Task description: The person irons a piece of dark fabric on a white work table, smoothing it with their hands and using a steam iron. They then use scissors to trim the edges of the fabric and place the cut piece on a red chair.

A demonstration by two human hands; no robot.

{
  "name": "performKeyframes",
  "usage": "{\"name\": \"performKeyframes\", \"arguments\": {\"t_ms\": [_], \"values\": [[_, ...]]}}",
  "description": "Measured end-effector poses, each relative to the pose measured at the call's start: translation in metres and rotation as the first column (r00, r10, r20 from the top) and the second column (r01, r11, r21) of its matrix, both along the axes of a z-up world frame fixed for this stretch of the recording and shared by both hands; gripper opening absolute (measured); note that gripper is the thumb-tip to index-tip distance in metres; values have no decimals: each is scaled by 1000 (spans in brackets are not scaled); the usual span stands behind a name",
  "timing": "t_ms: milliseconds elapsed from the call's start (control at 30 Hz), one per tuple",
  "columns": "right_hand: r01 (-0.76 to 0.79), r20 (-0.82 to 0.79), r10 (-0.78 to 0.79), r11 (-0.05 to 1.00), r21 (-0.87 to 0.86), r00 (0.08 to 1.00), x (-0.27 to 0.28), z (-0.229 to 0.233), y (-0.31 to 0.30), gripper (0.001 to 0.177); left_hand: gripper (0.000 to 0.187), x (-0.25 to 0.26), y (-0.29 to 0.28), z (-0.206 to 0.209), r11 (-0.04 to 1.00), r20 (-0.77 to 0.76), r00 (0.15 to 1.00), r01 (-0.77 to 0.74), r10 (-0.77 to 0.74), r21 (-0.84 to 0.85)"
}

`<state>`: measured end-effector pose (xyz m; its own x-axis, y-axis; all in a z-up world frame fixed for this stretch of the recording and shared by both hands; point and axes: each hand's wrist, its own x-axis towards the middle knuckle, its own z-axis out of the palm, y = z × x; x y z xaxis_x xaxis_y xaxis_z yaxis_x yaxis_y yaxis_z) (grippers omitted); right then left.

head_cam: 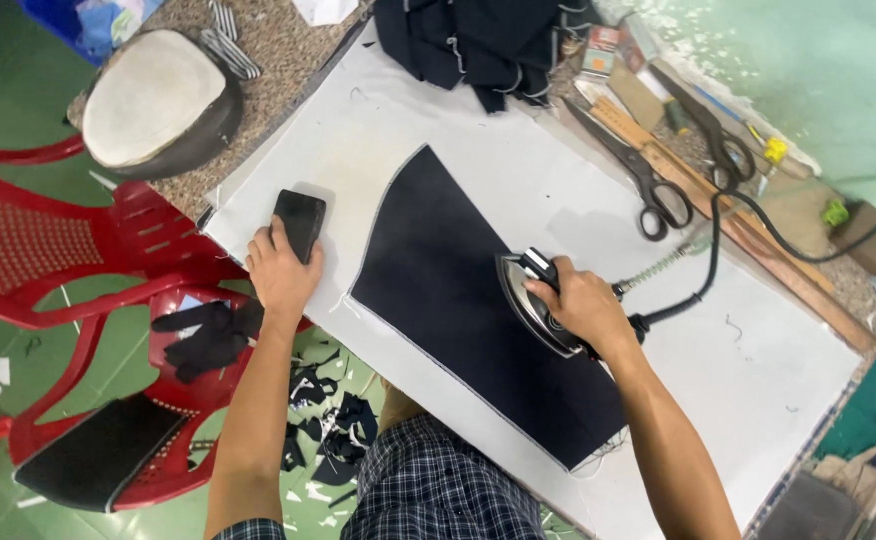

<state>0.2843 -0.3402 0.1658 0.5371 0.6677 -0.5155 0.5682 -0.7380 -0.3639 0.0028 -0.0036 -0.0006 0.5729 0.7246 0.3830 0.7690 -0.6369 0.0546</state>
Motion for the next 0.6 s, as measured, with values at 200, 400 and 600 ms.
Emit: {"name": "performKeyframes", "arguments": {"t_ms": [200, 400, 600], "values": [[-67, 70, 69, 997, -29, 995, 9, -21, 20, 57, 74, 3, -1, 7, 1000, -35, 999, -15, 14, -16], [-170, 134, 168, 985, 8, 977, 19, -35, 82, 58, 75, 3, 1, 8, 1000, -41, 999, -5, 4, -13], [-205, 166, 189, 975, 84, 968, 26, -28, 162, 53, 75, 4, 2, 12, 999, -31, 1000, -1, -1, -41]]}}
